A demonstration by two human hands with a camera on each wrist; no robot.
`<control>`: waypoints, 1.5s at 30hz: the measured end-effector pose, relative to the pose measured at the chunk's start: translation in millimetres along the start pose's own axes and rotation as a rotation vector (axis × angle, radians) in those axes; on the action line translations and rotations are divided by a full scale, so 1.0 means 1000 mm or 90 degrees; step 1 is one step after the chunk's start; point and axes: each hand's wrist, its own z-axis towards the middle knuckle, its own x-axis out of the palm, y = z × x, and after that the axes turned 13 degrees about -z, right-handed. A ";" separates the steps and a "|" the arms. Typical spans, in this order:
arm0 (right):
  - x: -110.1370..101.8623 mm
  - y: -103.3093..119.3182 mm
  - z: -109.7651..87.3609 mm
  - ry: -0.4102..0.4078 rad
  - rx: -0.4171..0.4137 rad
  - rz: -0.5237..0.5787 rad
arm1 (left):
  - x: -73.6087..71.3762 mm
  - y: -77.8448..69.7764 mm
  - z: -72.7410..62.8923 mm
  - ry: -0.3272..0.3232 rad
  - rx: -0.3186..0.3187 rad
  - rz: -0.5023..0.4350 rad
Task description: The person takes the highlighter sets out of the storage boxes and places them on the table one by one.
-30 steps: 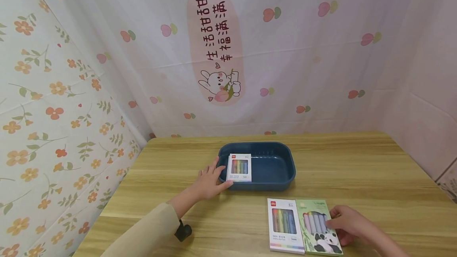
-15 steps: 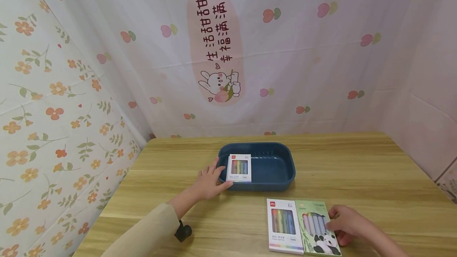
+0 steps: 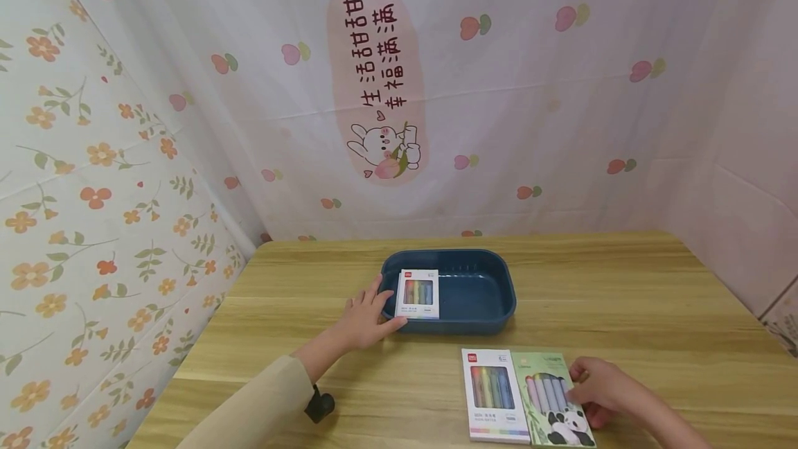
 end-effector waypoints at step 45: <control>-0.016 0.000 -0.002 0.036 -0.081 0.071 | -0.001 0.000 -0.001 0.004 -0.001 -0.008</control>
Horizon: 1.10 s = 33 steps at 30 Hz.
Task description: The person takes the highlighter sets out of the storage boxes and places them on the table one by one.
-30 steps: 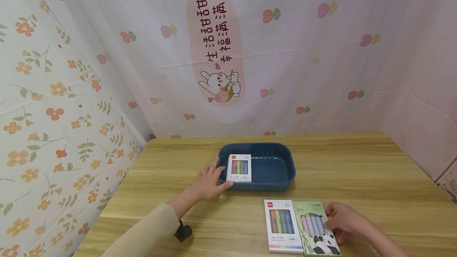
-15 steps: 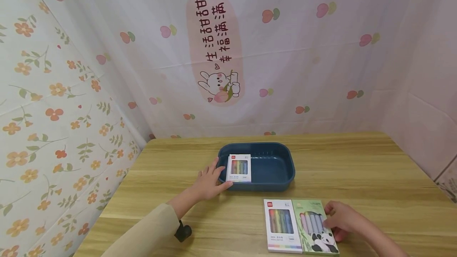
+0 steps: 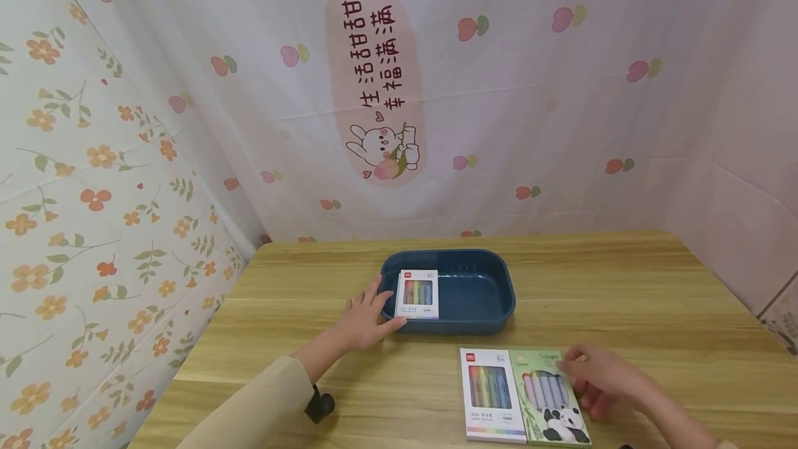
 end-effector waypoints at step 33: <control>-0.038 0.080 0.070 -0.252 -0.196 -0.221 | -0.001 0.000 0.000 0.008 -0.004 0.001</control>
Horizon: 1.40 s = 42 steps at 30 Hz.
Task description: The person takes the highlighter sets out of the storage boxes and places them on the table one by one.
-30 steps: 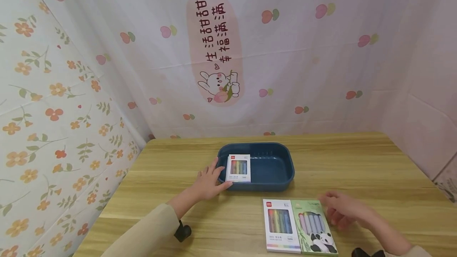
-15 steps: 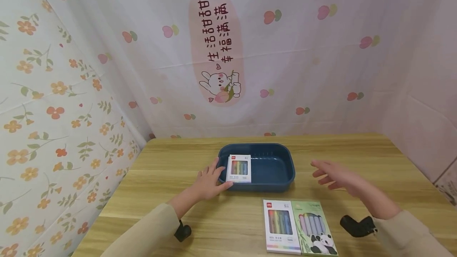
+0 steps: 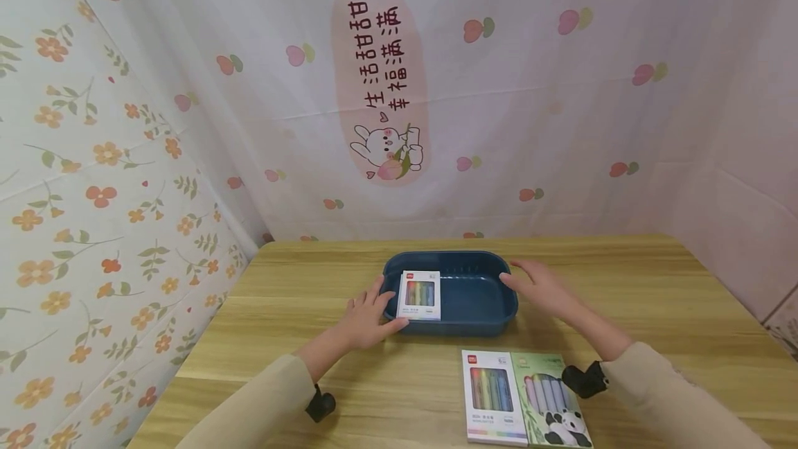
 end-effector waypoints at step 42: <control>0.059 -0.010 0.010 -0.094 -0.123 -0.245 | -0.023 -0.022 0.014 0.008 -0.006 0.032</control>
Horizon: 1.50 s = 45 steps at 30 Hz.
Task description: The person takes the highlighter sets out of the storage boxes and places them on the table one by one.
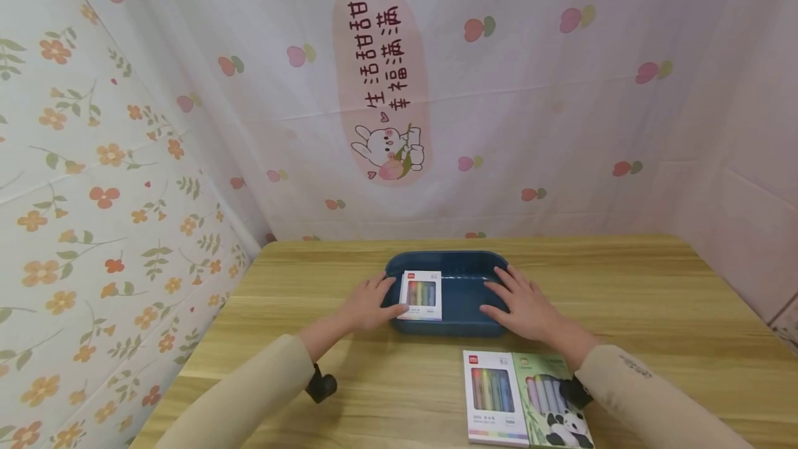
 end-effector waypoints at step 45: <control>0.000 0.001 -0.001 -0.004 0.002 0.018 | 0.029 -0.060 0.045 0.041 -0.194 -0.059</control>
